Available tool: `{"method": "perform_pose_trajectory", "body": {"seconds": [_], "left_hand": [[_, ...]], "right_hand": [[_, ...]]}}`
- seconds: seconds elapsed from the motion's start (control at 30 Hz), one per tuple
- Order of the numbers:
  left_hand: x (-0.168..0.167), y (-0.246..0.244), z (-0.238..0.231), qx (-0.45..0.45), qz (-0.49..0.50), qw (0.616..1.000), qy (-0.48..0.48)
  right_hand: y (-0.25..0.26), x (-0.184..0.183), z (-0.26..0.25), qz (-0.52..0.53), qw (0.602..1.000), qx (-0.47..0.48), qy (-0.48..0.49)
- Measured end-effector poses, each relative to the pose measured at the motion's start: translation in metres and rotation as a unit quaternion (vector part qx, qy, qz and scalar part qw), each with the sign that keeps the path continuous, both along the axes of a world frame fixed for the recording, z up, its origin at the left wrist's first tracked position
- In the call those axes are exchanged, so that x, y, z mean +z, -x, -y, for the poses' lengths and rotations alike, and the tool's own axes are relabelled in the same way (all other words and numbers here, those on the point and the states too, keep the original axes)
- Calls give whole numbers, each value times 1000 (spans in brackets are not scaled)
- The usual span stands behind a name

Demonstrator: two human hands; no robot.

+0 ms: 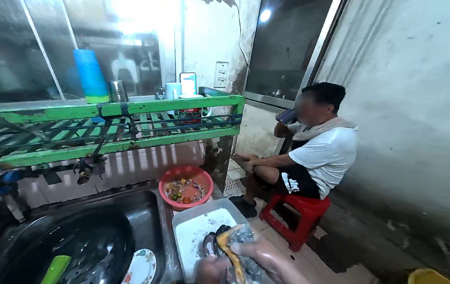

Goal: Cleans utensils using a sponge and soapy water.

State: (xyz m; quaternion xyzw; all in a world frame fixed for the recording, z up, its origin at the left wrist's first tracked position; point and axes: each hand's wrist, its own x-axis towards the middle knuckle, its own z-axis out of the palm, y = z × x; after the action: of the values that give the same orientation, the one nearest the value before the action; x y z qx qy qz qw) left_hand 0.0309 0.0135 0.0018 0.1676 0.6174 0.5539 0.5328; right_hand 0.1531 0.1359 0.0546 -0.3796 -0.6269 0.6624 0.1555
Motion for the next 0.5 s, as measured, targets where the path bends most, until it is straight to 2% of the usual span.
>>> {"method": "perform_pose_trajectory", "body": {"seconds": [0.1, 0.2, 0.33, 0.5], "left_hand": [[2, -5, 6, 14, -91, 995, -33], [3, -2, 6, 47, -77, 996, -23], [-1, -1, 6, 46, -105, 993, -27], [7, -4, 4, 41, -109, 993, 31]], "right_hand": [[12, -16, 3, 15, 995, -102, -2], [16, -31, 11, -20, 986, -167, 15], [20, -34, 25, -1, 998, -66, -14], [26, -23, -12, 112, 974, -26, -194]]}}
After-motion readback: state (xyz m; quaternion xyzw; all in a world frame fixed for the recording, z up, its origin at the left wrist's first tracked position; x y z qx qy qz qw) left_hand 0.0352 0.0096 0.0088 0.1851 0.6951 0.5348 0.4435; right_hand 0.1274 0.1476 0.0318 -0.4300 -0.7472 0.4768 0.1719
